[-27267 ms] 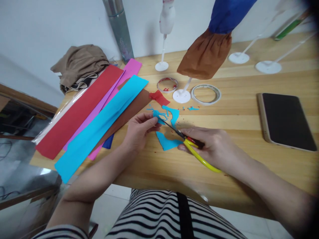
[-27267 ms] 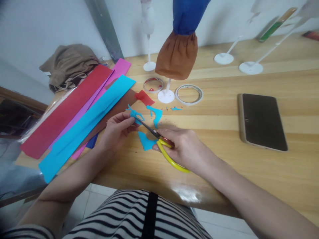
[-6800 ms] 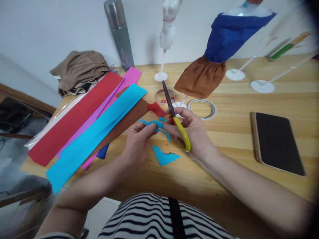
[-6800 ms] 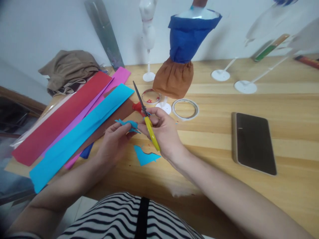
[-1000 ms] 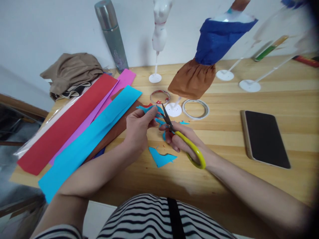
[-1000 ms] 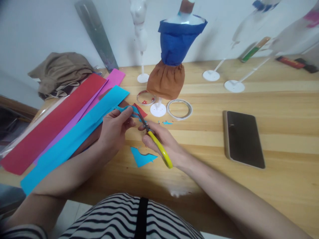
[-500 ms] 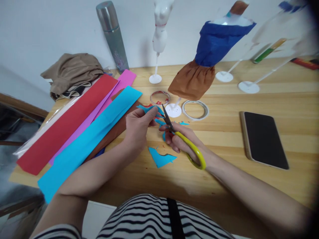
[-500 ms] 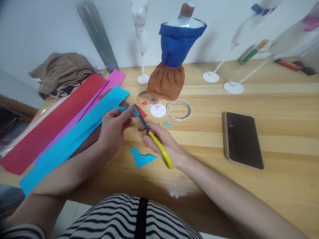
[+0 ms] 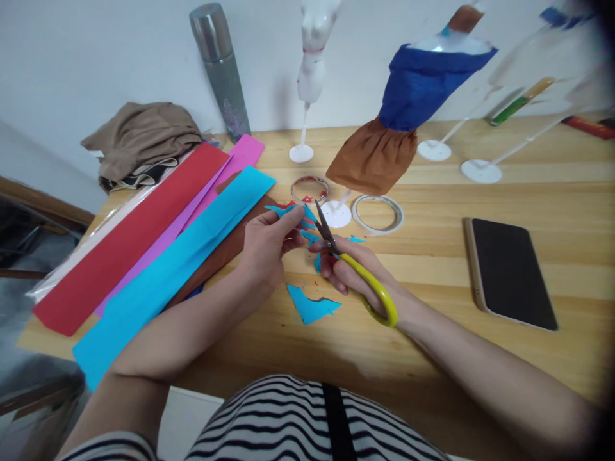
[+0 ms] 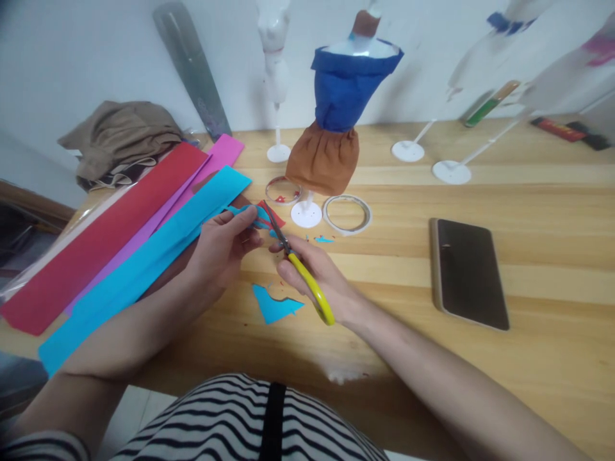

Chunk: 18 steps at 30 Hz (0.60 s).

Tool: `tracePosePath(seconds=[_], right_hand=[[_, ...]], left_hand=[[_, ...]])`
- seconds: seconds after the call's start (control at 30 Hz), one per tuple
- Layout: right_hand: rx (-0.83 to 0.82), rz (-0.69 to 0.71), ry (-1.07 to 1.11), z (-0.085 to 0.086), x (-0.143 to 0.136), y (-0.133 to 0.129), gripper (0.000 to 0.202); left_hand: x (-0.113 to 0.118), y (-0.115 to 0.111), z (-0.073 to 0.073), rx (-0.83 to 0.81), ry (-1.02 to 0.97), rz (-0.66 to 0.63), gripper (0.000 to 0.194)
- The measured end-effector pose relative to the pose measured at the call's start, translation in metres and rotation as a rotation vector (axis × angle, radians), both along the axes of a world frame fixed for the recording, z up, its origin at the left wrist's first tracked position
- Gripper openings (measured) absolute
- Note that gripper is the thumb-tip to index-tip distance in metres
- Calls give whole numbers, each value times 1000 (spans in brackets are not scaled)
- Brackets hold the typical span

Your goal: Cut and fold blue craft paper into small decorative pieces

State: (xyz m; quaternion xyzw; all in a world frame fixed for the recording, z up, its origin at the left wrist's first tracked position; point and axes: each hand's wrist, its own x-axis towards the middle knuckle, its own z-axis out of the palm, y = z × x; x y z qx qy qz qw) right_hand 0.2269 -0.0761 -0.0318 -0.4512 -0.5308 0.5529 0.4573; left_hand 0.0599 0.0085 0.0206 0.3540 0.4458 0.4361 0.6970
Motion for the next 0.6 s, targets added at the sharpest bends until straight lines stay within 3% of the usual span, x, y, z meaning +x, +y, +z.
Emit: tracePosePath(seconds=[0.37, 0.6], right_hand=[[-2, 12, 7, 3, 0, -1, 60], [11, -6, 3, -2, -2, 0, 62]], left_hand=[[6, -2, 10, -38, 9, 34, 38], [0, 1, -4, 35, 37, -10, 33]])
